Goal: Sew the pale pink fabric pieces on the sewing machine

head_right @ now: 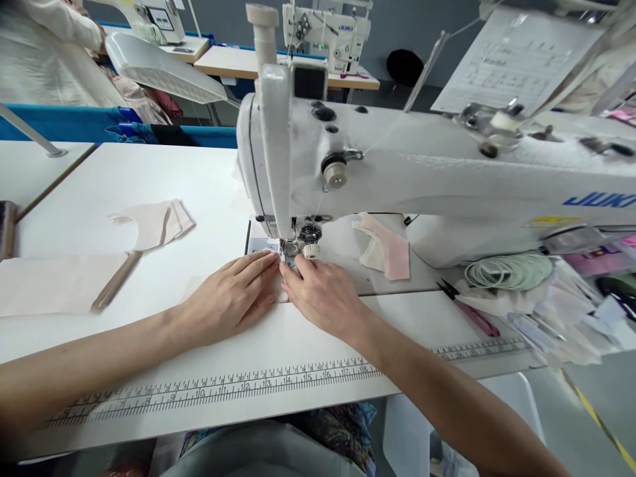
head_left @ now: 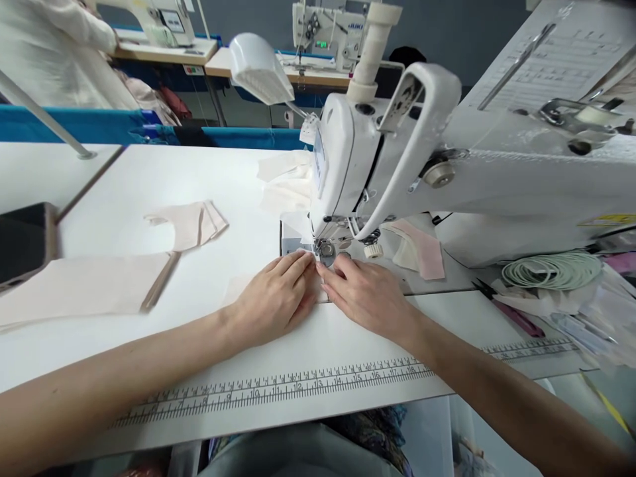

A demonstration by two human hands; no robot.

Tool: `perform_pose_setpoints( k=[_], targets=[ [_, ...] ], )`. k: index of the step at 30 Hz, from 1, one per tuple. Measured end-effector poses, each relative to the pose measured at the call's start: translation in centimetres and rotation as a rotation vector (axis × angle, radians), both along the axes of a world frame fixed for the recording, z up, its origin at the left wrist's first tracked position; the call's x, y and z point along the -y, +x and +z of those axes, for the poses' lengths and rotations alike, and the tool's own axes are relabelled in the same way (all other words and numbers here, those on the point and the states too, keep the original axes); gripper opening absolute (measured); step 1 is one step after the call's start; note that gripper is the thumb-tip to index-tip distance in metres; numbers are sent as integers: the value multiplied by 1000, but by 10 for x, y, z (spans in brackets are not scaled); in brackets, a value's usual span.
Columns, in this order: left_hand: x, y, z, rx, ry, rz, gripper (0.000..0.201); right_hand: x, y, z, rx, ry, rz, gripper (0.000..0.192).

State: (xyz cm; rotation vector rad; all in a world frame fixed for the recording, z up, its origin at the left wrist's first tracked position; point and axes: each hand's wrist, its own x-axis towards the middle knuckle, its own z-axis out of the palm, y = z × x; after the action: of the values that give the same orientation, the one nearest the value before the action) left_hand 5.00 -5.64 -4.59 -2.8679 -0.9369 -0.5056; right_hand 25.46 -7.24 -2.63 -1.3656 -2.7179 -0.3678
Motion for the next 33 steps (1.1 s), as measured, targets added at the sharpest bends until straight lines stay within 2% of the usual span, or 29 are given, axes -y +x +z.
perform_pose_setpoints(
  k=[13, 22, 33],
  targets=[
    [-3, 2, 2, -7, 62, -16, 43, 1, 2, -3, -15, 61, 7, 36],
    [-3, 1, 3, 11, 74, -27, 40, 0, 2, -8, -21, 173, 43, 33],
    [-6, 1, 2, 7, 86, -41, 37, -4, 2, -8, -9, 192, 44, 33]
  ],
)
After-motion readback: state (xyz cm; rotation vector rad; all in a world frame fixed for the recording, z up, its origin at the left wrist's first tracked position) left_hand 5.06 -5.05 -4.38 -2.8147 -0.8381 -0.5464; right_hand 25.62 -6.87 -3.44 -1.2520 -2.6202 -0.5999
